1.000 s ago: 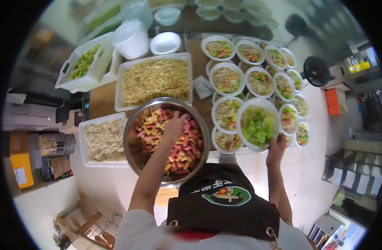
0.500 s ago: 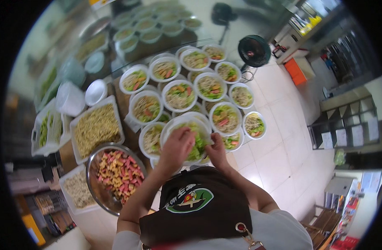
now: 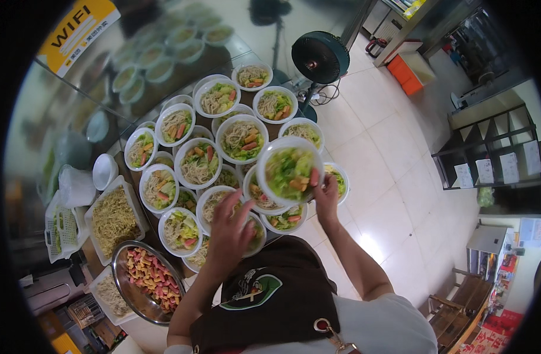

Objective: The person assembles multiple noodle bowls by hand, adding noodles, lettuce, and diced meat into each bowl. The person places each completed bowl on the counter in a row.

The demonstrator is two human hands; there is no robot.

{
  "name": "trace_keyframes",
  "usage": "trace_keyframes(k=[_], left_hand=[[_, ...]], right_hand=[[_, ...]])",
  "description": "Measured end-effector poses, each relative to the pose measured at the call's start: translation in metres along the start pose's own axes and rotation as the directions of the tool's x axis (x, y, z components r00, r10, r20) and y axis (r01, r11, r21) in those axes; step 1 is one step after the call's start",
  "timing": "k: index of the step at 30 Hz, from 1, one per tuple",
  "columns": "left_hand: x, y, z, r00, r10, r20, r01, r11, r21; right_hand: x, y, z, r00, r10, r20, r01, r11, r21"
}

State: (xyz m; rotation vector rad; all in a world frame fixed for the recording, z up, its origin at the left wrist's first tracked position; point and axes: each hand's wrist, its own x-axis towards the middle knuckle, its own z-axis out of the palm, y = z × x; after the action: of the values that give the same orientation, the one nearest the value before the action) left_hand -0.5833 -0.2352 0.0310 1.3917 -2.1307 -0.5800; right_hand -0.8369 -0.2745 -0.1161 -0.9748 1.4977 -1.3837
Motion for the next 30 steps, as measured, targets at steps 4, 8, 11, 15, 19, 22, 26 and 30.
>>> trace_keyframes(k=[4, 8, 11, 15, 19, 22, 26, 30], left_hand=[[-0.021, -0.026, -0.004, 0.985, -0.164, -0.047, 0.165, 0.985, 0.039], [-0.047, -0.041, -0.006, 0.948, -0.317, -0.023, 0.318, 0.942, 0.108], [-0.064, -0.049, -0.005, 0.913, -0.405, -0.037, 0.407, 0.905, 0.122], [-0.081, -0.065, -0.003, 0.872, -0.486, -0.060, 0.489, 0.863, 0.124], [-0.088, -0.079, -0.012, 0.845, -0.524, -0.105, 0.533, 0.838, 0.113], [-0.103, -0.121, -0.031, 0.866, -0.462, -0.189, 0.494, 0.849, 0.187], [-0.110, -0.217, -0.095, 0.847, -0.434, -0.306, 0.511, 0.824, 0.246], [-0.116, -0.348, -0.148, 0.822, -0.391, -0.414, 0.561, 0.683, 0.468]], right_hand=[[0.044, 0.051, -0.046, 0.970, 0.018, -0.243, -0.065, 0.980, -0.186], [0.066, 0.104, -0.060, 0.926, -0.003, -0.377, -0.124, 0.942, -0.312], [0.067, 0.105, -0.055, 0.926, 0.056, -0.373, -0.171, 0.944, -0.281], [0.064, 0.089, -0.060, 0.945, 0.198, -0.260, -0.179, 0.979, 0.096], [0.066, 0.097, -0.068, 0.947, 0.159, -0.278, -0.142, 0.987, 0.080], [0.071, 0.119, -0.098, 0.930, 0.263, -0.258, -0.230, 0.961, 0.151], [0.061, 0.109, -0.111, 0.903, 0.119, -0.412, -0.156, 0.986, -0.056], [0.020, 0.063, -0.096, 0.927, 0.042, -0.374, -0.108, 0.982, -0.155]])
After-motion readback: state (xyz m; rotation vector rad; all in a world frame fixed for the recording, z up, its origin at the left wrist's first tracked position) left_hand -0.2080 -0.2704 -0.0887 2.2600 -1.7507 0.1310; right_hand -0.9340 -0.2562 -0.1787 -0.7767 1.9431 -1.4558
